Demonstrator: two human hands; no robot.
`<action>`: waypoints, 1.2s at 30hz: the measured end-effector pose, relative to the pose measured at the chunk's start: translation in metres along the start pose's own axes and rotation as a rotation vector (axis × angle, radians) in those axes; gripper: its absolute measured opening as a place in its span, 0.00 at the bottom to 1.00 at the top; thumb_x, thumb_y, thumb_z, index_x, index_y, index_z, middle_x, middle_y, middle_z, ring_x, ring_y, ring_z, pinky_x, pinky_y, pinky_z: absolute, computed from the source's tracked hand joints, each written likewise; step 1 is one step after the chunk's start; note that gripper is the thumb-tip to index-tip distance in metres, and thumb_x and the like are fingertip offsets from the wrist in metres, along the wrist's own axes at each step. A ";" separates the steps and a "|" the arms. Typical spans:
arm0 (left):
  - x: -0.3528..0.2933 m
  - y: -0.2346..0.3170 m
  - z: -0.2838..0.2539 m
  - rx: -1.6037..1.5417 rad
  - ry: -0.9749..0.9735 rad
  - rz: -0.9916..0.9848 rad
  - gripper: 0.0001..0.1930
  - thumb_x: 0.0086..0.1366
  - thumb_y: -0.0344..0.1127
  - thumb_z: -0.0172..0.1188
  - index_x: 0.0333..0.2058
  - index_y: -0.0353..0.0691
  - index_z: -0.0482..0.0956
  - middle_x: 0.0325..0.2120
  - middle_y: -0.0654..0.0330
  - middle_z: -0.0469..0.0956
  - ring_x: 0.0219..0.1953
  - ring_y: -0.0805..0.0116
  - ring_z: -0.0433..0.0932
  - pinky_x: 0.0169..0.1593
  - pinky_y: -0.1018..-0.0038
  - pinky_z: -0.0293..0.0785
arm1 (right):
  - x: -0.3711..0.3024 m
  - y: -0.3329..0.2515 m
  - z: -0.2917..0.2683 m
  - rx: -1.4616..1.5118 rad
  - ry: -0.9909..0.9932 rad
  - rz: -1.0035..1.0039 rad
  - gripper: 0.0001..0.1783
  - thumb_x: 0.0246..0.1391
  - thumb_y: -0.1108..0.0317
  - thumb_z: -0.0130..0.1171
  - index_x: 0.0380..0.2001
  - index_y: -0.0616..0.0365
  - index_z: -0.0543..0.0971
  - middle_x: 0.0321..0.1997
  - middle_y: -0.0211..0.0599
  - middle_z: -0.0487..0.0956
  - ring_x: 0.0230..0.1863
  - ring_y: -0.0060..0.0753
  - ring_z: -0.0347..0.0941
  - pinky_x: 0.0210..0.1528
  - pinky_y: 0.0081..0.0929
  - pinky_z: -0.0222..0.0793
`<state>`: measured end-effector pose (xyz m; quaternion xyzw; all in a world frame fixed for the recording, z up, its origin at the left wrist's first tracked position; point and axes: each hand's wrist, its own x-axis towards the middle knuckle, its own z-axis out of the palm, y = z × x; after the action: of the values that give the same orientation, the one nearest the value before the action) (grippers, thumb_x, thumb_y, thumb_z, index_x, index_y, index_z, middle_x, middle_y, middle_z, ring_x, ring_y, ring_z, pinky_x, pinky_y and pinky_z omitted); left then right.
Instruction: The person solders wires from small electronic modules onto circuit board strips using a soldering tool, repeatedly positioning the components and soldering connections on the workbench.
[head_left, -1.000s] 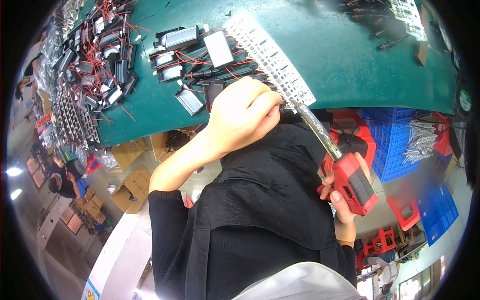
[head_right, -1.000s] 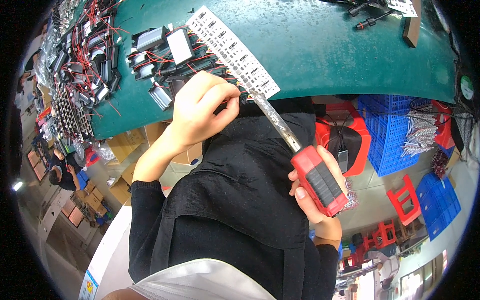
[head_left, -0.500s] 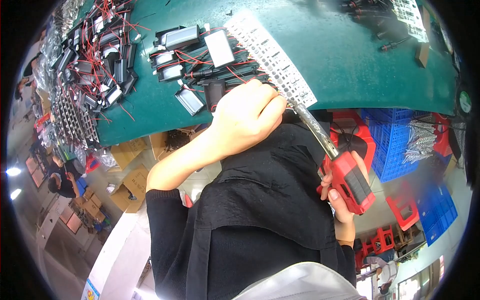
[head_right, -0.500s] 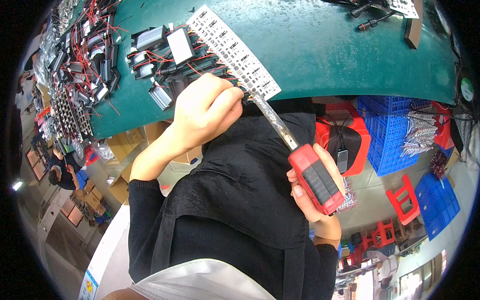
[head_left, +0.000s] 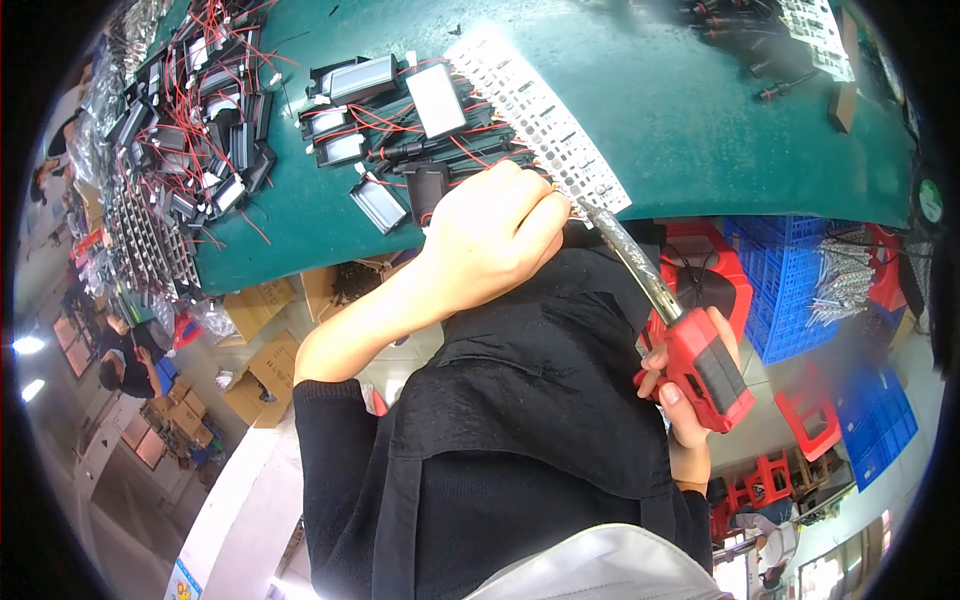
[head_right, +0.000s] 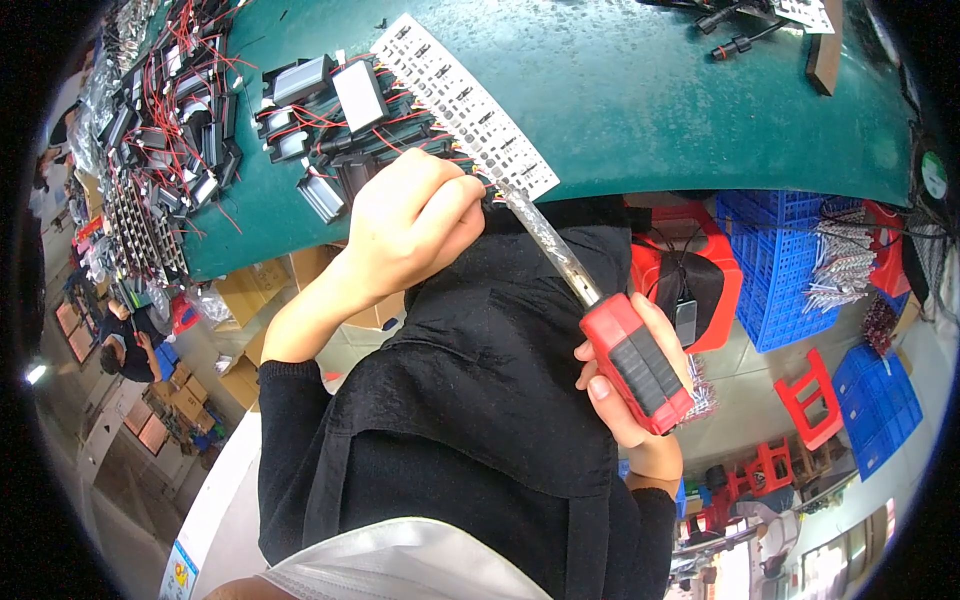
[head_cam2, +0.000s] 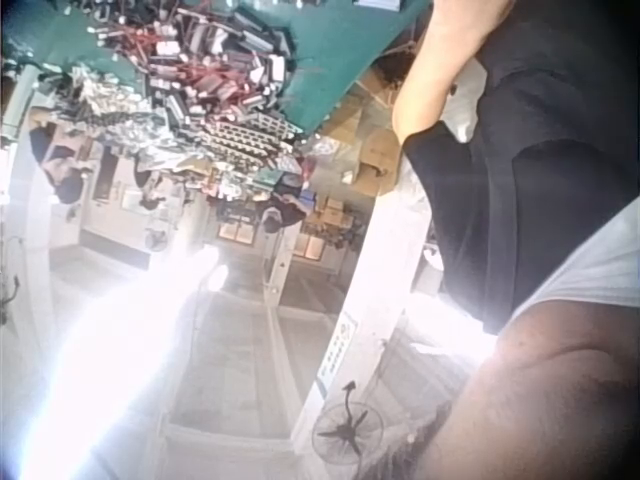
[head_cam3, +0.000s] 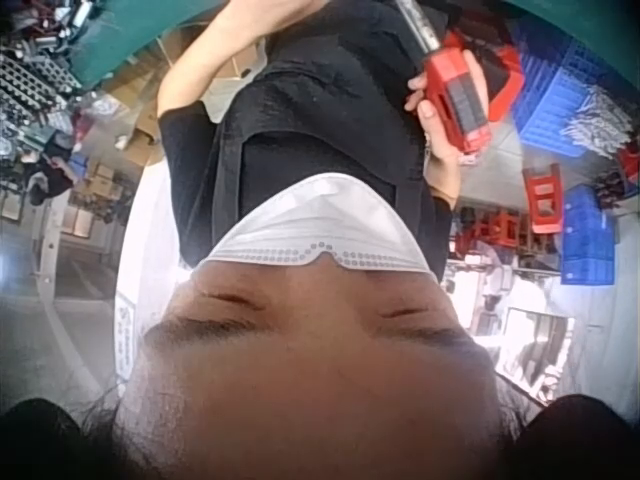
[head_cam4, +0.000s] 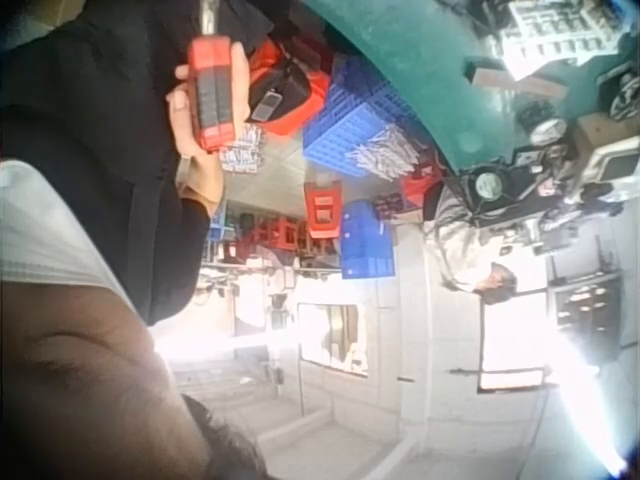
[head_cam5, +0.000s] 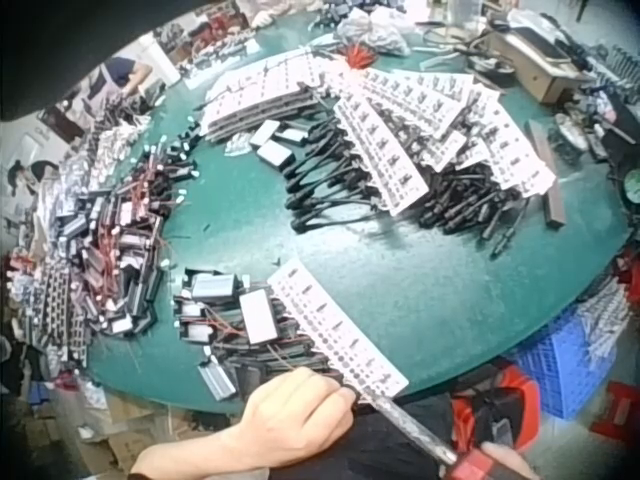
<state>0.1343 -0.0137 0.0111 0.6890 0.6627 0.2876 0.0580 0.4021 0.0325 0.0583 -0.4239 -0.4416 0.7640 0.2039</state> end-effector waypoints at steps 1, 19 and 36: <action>0.001 0.000 0.000 0.000 0.005 -0.002 0.13 0.40 0.23 0.65 0.28 0.37 0.76 0.24 0.61 0.73 0.26 0.64 0.74 0.29 0.73 0.72 | 0.001 -0.001 0.000 -0.016 -0.001 0.002 0.43 0.45 0.72 0.62 0.63 0.65 0.54 0.35 0.48 0.78 0.27 0.32 0.75 0.33 0.26 0.72; -0.008 0.011 -0.012 0.092 0.012 0.002 0.26 0.45 0.37 0.68 0.46 0.46 0.77 0.45 0.59 0.73 0.44 0.59 0.72 0.47 0.64 0.68 | 0.143 -0.102 -0.106 -1.275 0.628 -1.109 0.34 0.47 0.78 0.58 0.60 0.63 0.64 0.47 0.49 0.76 0.35 0.42 0.76 0.42 0.31 0.72; 0.000 -0.023 -0.114 0.105 0.537 0.087 0.11 0.46 0.25 0.64 0.30 0.42 0.78 0.24 0.61 0.76 0.24 0.66 0.75 0.29 0.75 0.74 | 0.146 -0.150 -0.175 -0.155 0.168 -0.828 0.38 0.55 0.60 0.51 0.67 0.60 0.53 0.65 0.43 0.62 0.56 0.34 0.64 0.47 0.29 0.67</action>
<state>0.0606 -0.0457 0.0947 0.6178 0.6382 0.4276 -0.1680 0.4561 0.2993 0.0732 -0.2856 -0.6125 0.5450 0.4963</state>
